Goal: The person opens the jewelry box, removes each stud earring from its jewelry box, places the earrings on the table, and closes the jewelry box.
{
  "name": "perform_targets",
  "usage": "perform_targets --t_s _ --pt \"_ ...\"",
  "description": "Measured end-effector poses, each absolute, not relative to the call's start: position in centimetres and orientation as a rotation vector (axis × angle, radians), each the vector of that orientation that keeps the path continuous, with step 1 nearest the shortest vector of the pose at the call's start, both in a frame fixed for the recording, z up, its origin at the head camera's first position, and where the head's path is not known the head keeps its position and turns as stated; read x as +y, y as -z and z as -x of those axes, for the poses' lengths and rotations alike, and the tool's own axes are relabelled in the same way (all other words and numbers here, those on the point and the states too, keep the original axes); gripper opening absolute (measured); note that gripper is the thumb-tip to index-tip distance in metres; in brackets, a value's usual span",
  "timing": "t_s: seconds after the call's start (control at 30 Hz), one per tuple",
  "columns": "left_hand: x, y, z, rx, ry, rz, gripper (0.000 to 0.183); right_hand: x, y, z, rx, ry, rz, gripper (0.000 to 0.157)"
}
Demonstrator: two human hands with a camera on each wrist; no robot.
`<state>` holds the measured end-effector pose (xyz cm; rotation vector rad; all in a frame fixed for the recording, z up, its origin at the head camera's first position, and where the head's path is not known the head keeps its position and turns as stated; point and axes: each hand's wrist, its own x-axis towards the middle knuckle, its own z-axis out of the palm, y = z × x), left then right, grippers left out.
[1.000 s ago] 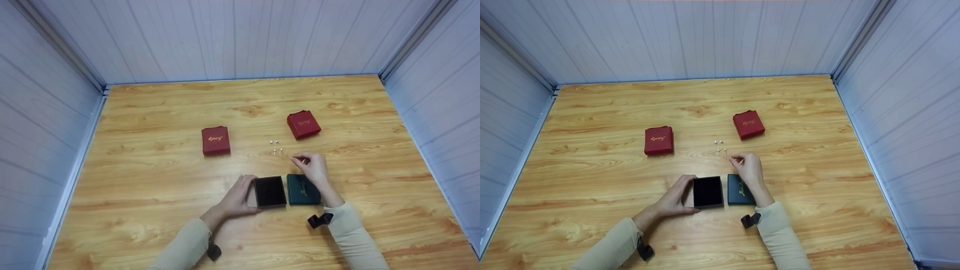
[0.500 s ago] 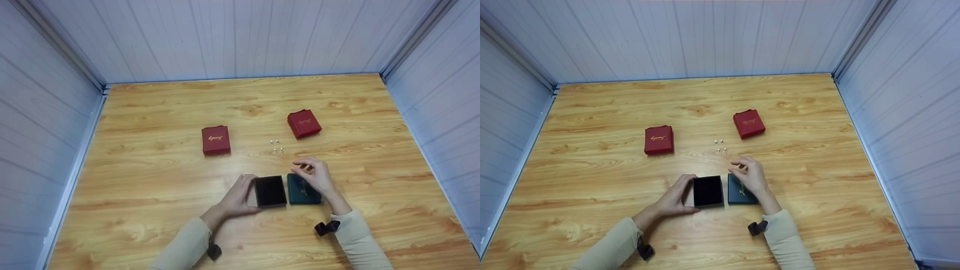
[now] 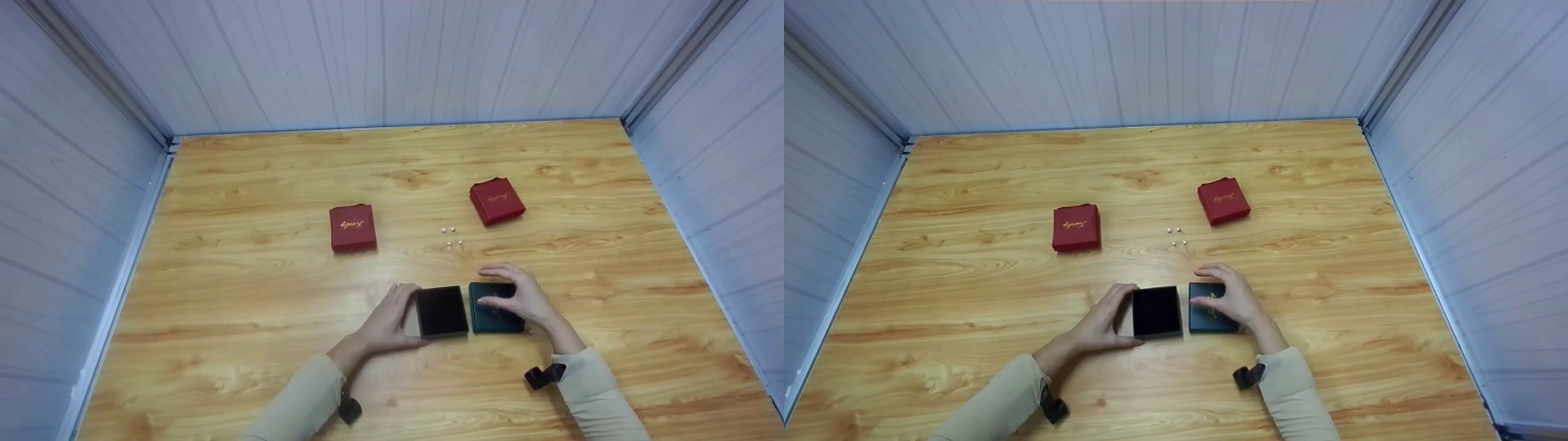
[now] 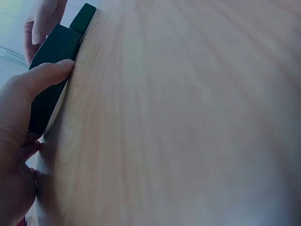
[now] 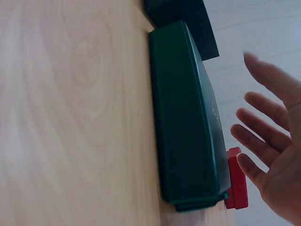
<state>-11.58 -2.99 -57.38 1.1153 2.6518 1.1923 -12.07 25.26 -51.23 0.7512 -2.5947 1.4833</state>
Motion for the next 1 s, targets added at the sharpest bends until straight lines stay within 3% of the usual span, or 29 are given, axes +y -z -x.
perform_targets --t_s 0.37,1.0 --pt "-3.0 57.4 11.6 2.65 -1.183 -1.106 0.087 27.1 53.5 12.2 -2.825 -1.406 -0.85 0.068" --pt "-3.0 57.5 11.7 2.637 -1.197 -1.101 0.086 27.5 53.6 11.7 -2.952 -1.247 -0.939 0.089"
